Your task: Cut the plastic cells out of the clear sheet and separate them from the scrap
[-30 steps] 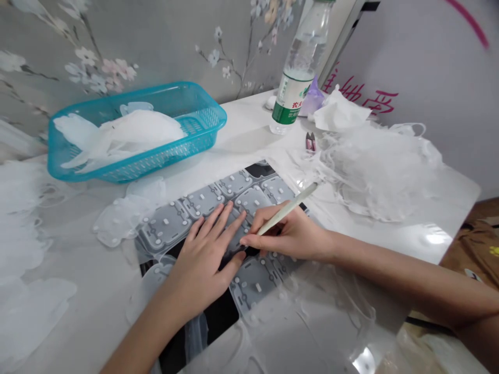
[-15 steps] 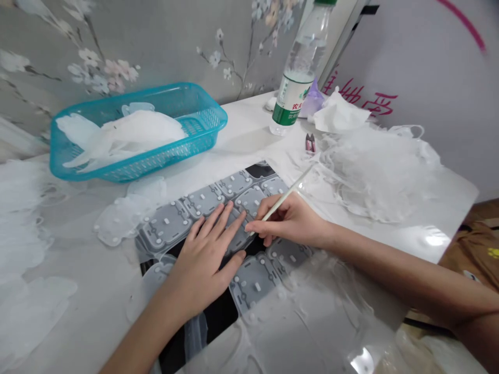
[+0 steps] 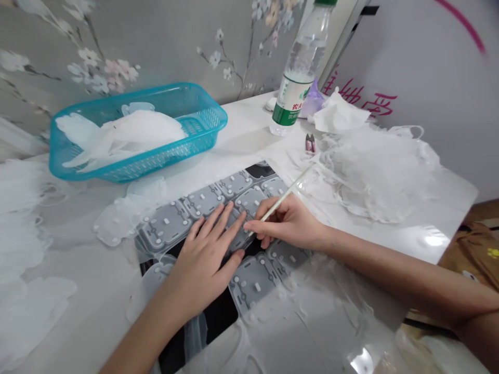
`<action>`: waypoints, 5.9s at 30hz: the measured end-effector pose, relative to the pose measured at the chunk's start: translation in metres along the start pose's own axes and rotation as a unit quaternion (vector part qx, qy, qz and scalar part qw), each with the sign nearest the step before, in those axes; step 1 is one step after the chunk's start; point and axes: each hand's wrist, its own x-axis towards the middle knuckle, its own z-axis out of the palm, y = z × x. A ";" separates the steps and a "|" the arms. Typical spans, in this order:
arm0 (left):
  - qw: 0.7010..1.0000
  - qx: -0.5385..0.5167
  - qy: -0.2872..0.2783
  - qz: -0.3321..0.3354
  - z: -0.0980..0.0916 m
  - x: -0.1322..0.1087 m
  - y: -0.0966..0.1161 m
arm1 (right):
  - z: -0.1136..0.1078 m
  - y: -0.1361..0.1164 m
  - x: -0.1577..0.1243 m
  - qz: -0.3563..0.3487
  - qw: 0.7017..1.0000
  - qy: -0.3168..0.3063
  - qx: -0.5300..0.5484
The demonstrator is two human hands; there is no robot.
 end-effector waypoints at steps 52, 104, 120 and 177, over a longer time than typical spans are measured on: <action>1.000 0.006 0.009 -0.005 0.003 0.000 0.001 | 0.027 0.001 -0.009 -0.091 0.992 0.068 -0.045; 1.000 0.022 0.006 -0.006 0.003 0.000 0.003 | -0.011 -0.007 0.003 -0.080 0.993 -0.063 -0.056; 1.000 0.022 0.011 -0.004 0.003 -0.001 0.003 | -0.006 -0.004 0.002 -0.070 0.994 -0.068 -0.048; 1.000 0.010 0.006 -0.009 0.001 0.000 0.004 | -0.013 -0.014 0.001 -0.235 0.936 -0.049 -0.256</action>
